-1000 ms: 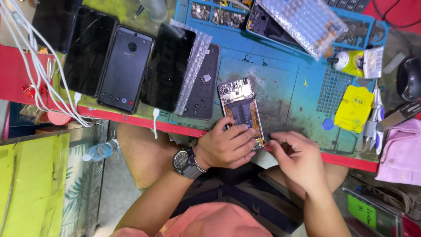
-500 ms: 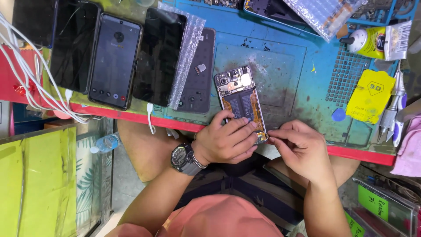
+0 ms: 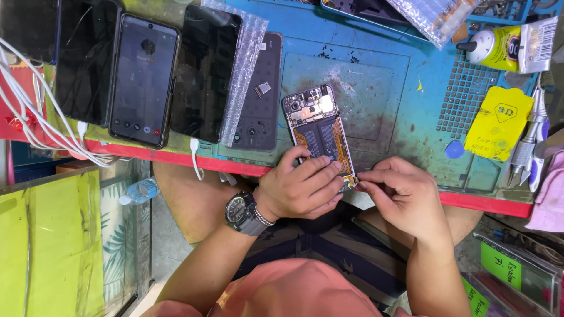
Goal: The person disassembles a smartphone by prying open the back cover and removing the battery. They then retrieve a new battery from a box, unwrap it, and place it on the workbench. Finally, they use a toothbrush to clean the internal components of the phone.
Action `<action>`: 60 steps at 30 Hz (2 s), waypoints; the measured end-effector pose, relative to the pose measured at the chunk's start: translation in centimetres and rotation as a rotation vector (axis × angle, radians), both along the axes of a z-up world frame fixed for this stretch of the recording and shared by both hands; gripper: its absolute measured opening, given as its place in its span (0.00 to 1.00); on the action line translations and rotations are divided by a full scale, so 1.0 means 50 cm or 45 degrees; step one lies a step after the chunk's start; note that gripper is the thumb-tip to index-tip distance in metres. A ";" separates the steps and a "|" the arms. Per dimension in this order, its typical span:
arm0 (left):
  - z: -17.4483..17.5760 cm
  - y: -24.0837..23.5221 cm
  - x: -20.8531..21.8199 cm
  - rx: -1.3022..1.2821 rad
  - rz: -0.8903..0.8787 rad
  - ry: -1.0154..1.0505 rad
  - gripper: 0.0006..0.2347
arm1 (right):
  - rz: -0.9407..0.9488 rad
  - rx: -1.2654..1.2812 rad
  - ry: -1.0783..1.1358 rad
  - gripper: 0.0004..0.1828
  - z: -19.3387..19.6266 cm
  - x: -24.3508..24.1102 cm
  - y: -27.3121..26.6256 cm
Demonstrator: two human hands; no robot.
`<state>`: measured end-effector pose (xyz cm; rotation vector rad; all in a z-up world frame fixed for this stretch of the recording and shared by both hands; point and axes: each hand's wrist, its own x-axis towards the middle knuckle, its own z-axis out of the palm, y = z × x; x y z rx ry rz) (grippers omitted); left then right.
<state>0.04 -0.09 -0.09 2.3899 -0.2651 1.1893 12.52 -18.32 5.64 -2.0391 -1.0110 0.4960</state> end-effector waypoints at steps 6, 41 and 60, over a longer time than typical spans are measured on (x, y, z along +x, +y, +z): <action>0.002 0.003 -0.003 0.015 -0.011 0.014 0.09 | 0.035 0.020 0.008 0.06 -0.003 0.006 -0.003; 0.015 0.002 -0.004 -0.131 -0.037 0.014 0.14 | -0.036 0.105 -0.006 0.06 -0.022 0.000 -0.014; 0.019 0.006 0.001 -0.136 -0.072 -0.051 0.14 | -0.072 0.188 -0.012 0.06 -0.029 -0.005 -0.010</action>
